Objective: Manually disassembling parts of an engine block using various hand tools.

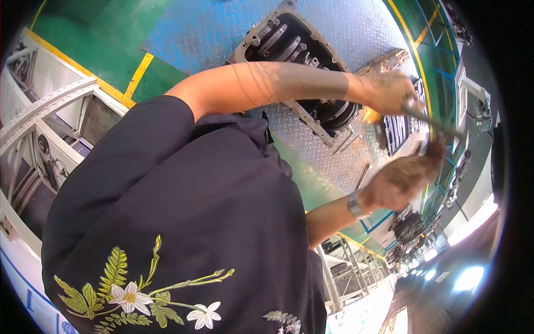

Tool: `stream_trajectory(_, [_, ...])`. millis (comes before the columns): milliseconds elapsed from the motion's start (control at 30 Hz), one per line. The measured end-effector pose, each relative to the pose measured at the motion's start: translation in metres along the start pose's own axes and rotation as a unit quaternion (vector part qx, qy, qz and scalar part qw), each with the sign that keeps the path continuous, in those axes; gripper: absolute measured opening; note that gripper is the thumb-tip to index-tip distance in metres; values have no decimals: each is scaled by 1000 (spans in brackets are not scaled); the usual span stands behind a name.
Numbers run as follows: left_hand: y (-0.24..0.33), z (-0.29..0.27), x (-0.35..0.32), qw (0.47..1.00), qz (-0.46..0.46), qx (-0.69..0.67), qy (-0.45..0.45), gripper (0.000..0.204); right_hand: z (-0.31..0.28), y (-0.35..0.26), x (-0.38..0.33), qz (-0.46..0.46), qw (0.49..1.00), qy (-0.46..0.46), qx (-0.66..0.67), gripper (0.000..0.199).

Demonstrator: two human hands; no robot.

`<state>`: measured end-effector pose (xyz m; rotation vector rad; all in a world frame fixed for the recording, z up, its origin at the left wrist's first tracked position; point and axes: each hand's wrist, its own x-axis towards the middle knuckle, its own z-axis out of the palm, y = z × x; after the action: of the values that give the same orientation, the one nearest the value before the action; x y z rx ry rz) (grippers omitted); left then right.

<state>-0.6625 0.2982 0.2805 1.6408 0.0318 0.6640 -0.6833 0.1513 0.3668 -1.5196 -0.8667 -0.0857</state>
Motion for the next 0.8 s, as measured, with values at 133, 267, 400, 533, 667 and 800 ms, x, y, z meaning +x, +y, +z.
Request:
stream_trajectory(133, [28, 27, -23, 995, 39, -9, -88, 34, 39, -53, 24, 94, 938, -91, 322, 55])
stream_trajectory(267, [10, 16, -13, 987, 32, -31, -157, 31, 55, -68, 17, 145, 922, -101, 344, 52])
stream_trajectory(400, [-14, -16, 11, 935, -55, -160, -312, 28, 48, -57, 30, 184, 942, -68, 271, 43])
stream_trajectory(533, [-13, -12, 0, 961, -32, -165, -218, 25, 48, -54, 38, 199, 930, -63, 302, 34])
stream_trajectory(667, [-13, 7, -1, 940, 18, -145, -308, 27, 57, -67, 14, 153, 954, -44, 253, 33])
stream_trajectory(800, [-9, -6, 21, 844, -85, -214, -485, 35, 60, -70, 3, 188, 957, 90, 203, 37])
